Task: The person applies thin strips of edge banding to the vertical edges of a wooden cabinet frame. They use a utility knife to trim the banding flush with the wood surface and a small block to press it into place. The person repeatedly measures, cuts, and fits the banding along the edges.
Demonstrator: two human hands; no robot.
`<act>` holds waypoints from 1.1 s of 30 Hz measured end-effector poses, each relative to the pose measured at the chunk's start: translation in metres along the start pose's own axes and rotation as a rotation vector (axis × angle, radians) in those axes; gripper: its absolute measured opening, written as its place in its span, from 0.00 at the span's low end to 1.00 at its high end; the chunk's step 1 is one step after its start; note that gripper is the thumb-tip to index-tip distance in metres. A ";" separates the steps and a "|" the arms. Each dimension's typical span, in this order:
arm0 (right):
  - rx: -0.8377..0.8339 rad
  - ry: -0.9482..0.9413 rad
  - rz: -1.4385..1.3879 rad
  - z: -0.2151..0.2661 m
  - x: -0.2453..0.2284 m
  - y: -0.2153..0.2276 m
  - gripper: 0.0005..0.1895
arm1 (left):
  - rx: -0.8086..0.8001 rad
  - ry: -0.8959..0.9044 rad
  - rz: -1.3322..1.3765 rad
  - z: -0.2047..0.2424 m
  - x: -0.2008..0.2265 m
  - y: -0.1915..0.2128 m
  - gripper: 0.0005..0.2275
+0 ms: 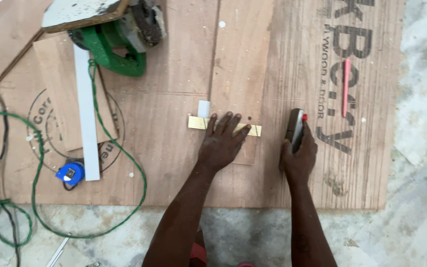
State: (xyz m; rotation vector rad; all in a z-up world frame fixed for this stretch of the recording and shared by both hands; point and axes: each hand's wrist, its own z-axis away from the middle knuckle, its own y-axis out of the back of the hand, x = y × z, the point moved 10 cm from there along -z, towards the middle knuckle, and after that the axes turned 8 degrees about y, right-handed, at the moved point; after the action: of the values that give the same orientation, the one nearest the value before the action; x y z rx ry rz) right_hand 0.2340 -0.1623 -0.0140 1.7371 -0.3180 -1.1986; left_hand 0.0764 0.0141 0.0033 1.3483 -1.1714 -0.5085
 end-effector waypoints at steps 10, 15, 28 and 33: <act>-0.072 -0.112 0.195 -0.007 -0.017 0.001 0.41 | -0.056 0.028 -0.019 -0.003 0.000 -0.006 0.21; -0.194 -0.185 0.256 -0.006 0.001 -0.011 0.43 | 0.016 0.004 -0.039 -0.011 0.006 0.029 0.26; 0.041 0.144 0.705 -0.003 0.000 0.033 0.35 | 0.188 1.110 -0.012 0.169 -0.406 0.175 0.32; -0.222 0.475 0.186 0.063 -0.122 -0.063 0.17 | -0.036 1.427 -0.098 0.188 -0.427 0.139 0.43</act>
State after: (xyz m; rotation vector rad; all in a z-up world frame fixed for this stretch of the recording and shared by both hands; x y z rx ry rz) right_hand 0.1053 -0.0855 0.0015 1.6929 -0.0552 -0.6347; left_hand -0.2979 0.3191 -0.0537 1.2848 0.0873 0.3883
